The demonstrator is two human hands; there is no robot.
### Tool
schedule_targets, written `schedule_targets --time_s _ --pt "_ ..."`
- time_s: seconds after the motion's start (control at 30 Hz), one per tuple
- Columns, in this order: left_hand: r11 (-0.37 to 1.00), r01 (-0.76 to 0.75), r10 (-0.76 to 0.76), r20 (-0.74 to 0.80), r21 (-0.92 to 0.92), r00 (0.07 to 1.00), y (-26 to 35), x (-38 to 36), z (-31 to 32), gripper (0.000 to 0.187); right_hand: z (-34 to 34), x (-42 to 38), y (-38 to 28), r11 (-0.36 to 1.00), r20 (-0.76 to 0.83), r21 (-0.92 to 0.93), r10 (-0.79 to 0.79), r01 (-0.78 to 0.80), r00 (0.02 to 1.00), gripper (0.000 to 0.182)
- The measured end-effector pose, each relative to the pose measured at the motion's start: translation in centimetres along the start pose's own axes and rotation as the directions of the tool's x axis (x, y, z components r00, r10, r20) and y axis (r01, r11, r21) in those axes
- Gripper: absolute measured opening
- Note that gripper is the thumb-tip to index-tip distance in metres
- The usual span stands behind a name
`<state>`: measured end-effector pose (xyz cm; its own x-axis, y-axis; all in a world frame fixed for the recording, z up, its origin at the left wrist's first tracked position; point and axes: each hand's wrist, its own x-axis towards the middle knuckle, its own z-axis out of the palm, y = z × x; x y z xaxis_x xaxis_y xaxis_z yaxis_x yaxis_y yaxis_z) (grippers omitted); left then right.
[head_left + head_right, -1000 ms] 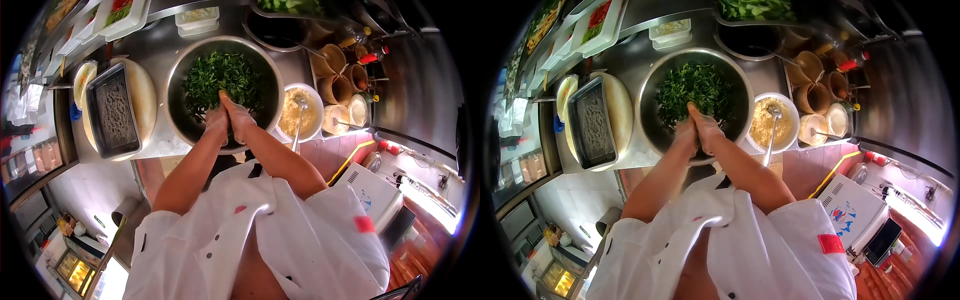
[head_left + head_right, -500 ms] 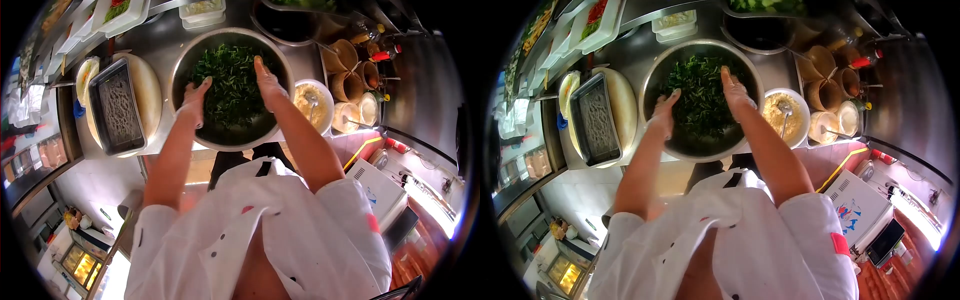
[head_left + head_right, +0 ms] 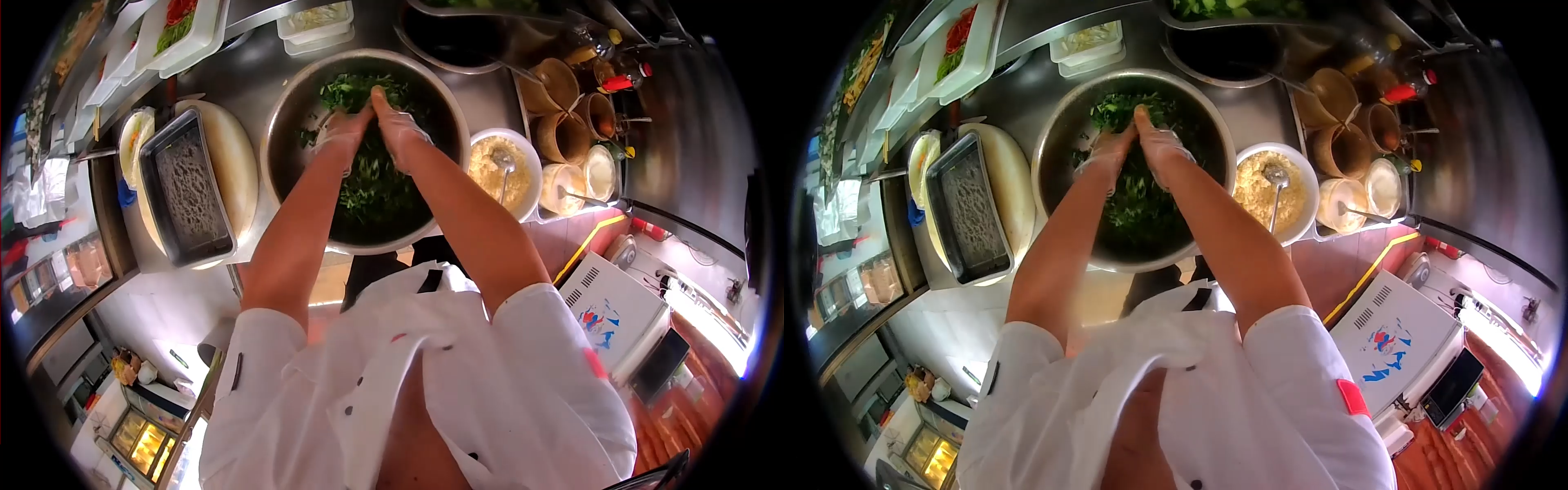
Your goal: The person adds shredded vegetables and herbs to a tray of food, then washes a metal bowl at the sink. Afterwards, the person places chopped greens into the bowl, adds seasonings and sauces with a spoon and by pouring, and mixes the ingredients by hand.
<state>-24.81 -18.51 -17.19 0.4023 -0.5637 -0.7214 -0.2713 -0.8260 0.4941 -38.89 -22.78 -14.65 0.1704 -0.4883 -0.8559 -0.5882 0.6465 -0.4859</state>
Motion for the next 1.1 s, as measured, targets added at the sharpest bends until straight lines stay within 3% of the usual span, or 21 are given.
schedule_targets --time_s 0.13,0.17,0.27,0.33,0.37,0.4,0.43,0.5,0.57,0.6,0.67,0.7,0.73,0.77,0.8,0.87,0.93,0.97,1.0,1.07,1.1 --pt "0.957 0.001 0.062 0.207 -0.289 0.976 -0.8 -5.2 -3.5 0.113 -2.6 -7.2 -0.1 0.975 0.014 -0.211 -0.068 0.070 0.998 0.106" --pt "0.937 0.002 0.078 0.215 -0.351 0.974 -1.3 -7.7 -4.7 0.106 -3.3 -7.2 1.6 0.940 0.099 -0.240 -0.224 0.242 0.969 0.105" --pt "0.835 0.127 -0.196 -0.074 -0.536 0.978 -10.9 -4.4 -0.9 0.109 -1.5 -6.2 5.8 0.990 -0.093 0.142 0.027 -0.014 0.995 0.096" --pt "0.960 0.089 -0.163 -0.268 -0.266 0.950 -9.3 -6.5 2.9 0.112 1.1 -6.6 7.5 0.891 -0.017 0.411 0.220 -0.193 0.975 0.090" --pt "0.969 0.242 -0.242 0.004 -0.038 0.970 -5.7 -8.1 0.9 0.115 2.4 -5.4 8.6 0.954 0.030 0.288 0.073 -0.079 0.997 0.081" --pt "0.998 0.063 -0.062 -0.077 0.008 0.995 -4.5 -8.7 0.9 0.119 3.6 -4.2 9.6 0.982 0.077 0.177 -0.075 0.061 0.994 0.077" --pt "0.992 -0.076 0.086 -0.101 0.097 0.991 -5.5 -6.7 1.3 0.117 2.7 -7.0 8.4 0.925 0.159 -0.271 -0.230 0.266 0.960 0.075" --pt "0.984 -0.137 0.151 0.117 -0.117 0.982 -3.9 -8.3 -2.5 0.115 2.6 -7.3 8.2 0.588 0.318 -0.657 -0.350 0.471 0.881 0.071" --pt "0.895 -0.424 0.423 0.036 0.138 0.905 -6.8 -8.5 -3.9 0.099 1.5 -7.3 7.7 0.065 0.508 -0.823 -0.362 0.565 0.782 0.068" --pt "0.948 -0.308 0.314 -0.075 0.081 0.946 -7.9 -10.0 -3.6 0.091 1.6 -9.8 3.4 0.538 0.269 -0.740 -0.314 0.404 0.911 0.059" --pt "0.988 -0.109 0.072 -0.291 -0.113 0.954 -9.7 -12.9 -2.8 0.077 0.6 -7.5 0.6 0.277 0.397 -0.704 -0.610 0.654 0.685 0.051" --pt "0.771 0.018 -0.138 -0.140 -0.636 0.981 -8.4 -17.0 -6.3 0.069 0.0 -6.2 -0.8 0.109 0.439 -0.690 -0.723 0.715 0.533 0.048" --pt "0.236 -0.088 -0.018 -0.095 -0.968 0.995 -11.5 -13.8 -2.0 0.065 0.0 -3.7 -2.7 -0.053 0.472 -0.714 -0.772 0.698 0.425 0.045" --pt "0.153 -0.083 -0.024 -0.088 -0.985 0.996 -11.7 -13.5 -1.0 0.061 0.5 -2.0 -4.6 -0.172 0.473 -0.783 -0.789 0.597 0.393 0.051" --pt "0.266 -0.072 -0.226 -0.134 -0.961 0.965 -10.4 -15.6 -2.3 0.063 -0.3 3.6 -5.1 -0.116 0.455 -0.767 -0.792 0.631 0.407 0.058" --pt "0.411 0.157 -0.528 -0.094 -0.898 0.844 -8.9 -13.3 -1.0 0.070 -2.8 15.9 -1.6 0.521 0.140 -0.591 -0.685 0.616 0.715 0.062" --pt "0.267 0.045 -0.496 -0.097 -0.963 0.863 -8.0 -9.4 2.4 0.071 3.6 7.2 -2.3 0.991 -0.024 -0.015 -0.135 0.134 0.991 0.061" --pt "0.166 0.045 -0.445 -0.035 -0.985 0.895 -7.9 -9.8 1.8 0.071 4.1 5.7 -0.8 0.957 0.160 0.243 -0.200 0.158 0.967 0.066" --pt "0.012 0.157 -0.288 0.147 -0.988 0.946 -7.3 -13.8 -2.0 0.071 4.0 6.3 0.4 0.945 0.206 0.246 -0.268 0.215 0.941 0.065" --pt "0.182 0.112 -0.279 0.058 -0.977 0.959 -7.4 -12.4 -1.1 0.069 3.5 7.0 2.2 0.900 0.285 0.281 -0.409 0.333 0.867 0.065" --pt "0.270 0.085 -0.264 0.011 -0.959 0.964 -6.8 -10.9 -0.5 0.067 4.7 3.4 1.6 0.908 0.288 0.353 -0.335 0.226 0.897 0.066"
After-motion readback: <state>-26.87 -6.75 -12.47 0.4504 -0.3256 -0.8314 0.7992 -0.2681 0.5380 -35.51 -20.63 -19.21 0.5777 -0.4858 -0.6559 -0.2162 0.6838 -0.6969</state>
